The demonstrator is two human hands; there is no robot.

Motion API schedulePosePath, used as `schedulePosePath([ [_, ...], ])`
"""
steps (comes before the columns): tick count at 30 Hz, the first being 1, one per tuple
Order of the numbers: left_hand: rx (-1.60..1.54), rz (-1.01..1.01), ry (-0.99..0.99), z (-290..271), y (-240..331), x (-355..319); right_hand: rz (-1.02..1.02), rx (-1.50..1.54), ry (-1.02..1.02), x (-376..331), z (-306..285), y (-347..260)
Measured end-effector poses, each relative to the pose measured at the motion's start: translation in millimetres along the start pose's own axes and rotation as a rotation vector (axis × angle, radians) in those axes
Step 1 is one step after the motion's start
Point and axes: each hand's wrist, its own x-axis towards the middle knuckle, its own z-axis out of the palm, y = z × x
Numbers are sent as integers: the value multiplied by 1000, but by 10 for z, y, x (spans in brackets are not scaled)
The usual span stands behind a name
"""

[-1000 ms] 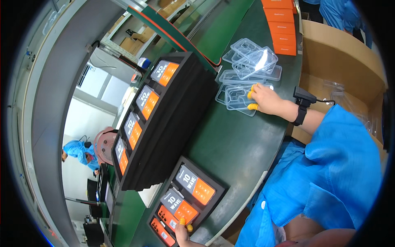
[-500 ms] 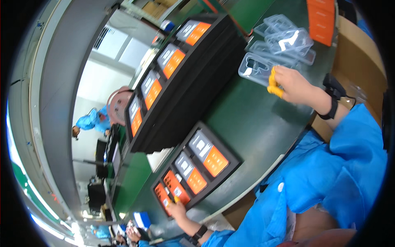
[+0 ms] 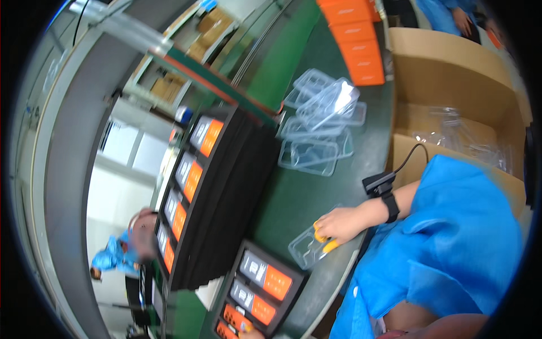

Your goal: The person is assembling and packing mobile phone cases into boxes on a factory production line.

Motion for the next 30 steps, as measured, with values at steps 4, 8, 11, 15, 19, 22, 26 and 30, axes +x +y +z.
schedulePosePath([
  [4,-92,-15,34,-108,226,143,105,-78,1,-84,-74,57],
  [8,-467,-62,152,-268,421,179,31,-83,105,-67,-49,101],
  [11,-1062,-15,219,-464,639,44,148,127,189,-68,-269,-37],
  [15,-1749,134,-62,-705,1197,-372,100,378,315,44,-144,-195],
  [19,-1810,571,-562,-828,1793,-816,94,882,396,271,132,-443],
  [22,-1560,845,-596,-639,1977,-731,113,665,592,205,-10,-353],
  [26,-771,1281,-101,-882,2151,-658,-56,255,587,-37,-391,-329],
  [30,-524,1287,-181,-1005,2287,-720,-121,76,363,-157,-590,-184],
])
